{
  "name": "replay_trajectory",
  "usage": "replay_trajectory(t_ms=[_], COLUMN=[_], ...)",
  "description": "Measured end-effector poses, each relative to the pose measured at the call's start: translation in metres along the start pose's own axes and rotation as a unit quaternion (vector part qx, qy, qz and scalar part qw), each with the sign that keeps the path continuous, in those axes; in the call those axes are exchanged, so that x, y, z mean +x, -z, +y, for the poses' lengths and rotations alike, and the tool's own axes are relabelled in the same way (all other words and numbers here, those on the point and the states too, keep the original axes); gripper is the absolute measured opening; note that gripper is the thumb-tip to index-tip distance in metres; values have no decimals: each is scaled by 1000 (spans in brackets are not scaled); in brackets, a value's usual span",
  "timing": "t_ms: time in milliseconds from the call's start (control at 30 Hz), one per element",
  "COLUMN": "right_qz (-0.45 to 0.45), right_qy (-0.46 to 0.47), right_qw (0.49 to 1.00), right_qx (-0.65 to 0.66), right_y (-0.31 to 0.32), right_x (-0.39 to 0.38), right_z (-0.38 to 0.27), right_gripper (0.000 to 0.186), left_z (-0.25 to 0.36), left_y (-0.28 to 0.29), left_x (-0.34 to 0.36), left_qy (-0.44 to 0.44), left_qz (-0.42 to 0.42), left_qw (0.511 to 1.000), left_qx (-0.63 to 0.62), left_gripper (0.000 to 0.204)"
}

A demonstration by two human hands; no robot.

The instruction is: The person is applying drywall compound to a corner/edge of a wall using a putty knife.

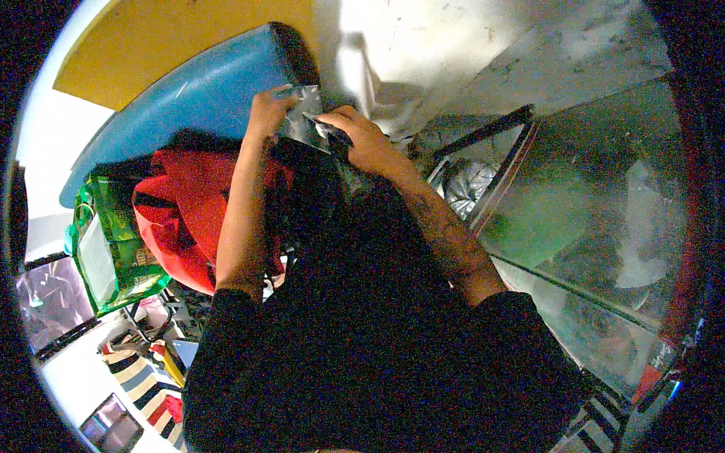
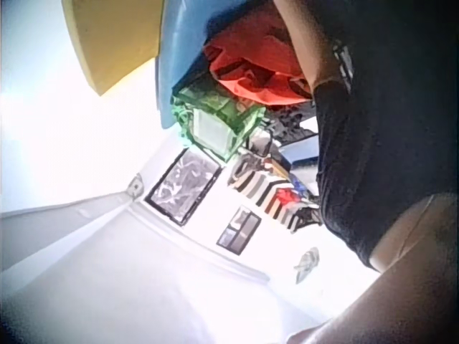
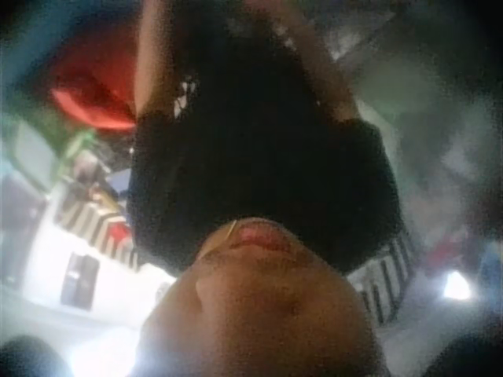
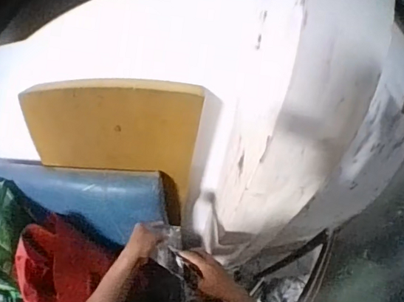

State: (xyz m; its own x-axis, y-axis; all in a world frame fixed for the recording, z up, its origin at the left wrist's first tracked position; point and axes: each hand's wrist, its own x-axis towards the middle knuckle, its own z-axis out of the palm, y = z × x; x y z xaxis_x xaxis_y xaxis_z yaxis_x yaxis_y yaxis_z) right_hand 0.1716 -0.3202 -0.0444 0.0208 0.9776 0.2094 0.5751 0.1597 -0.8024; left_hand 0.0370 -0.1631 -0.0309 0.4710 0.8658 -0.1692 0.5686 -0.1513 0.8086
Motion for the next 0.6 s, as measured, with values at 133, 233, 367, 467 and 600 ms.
replay_trajectory(t_ms=[133,233,367,467,600], right_qz=[-1,-13,-80,-70,94], right_qy=[-21,-7,5,-21,-79], right_qw=[1000,1000,993,985,929], right_qx=[-5,16,87,158,348], right_y=[2,5,9,33,42], right_x=[-8,-15,-23,-43,-96], right_z=[-2,-8,-11,-18,60], right_gripper=[59,57,54,52,29], left_z=[-9,-4,-9,2,26], left_y=[-14,-15,3,8,24], left_x=[10,19,25,20,16], left_qy=[-12,-12,12,-15,-104], left_qz=[35,54,65,45,-62], left_qw=[994,996,980,965,990], left_qx=[-103,-74,-186,-259,-73], left_gripper=[41,37,34,34,31])
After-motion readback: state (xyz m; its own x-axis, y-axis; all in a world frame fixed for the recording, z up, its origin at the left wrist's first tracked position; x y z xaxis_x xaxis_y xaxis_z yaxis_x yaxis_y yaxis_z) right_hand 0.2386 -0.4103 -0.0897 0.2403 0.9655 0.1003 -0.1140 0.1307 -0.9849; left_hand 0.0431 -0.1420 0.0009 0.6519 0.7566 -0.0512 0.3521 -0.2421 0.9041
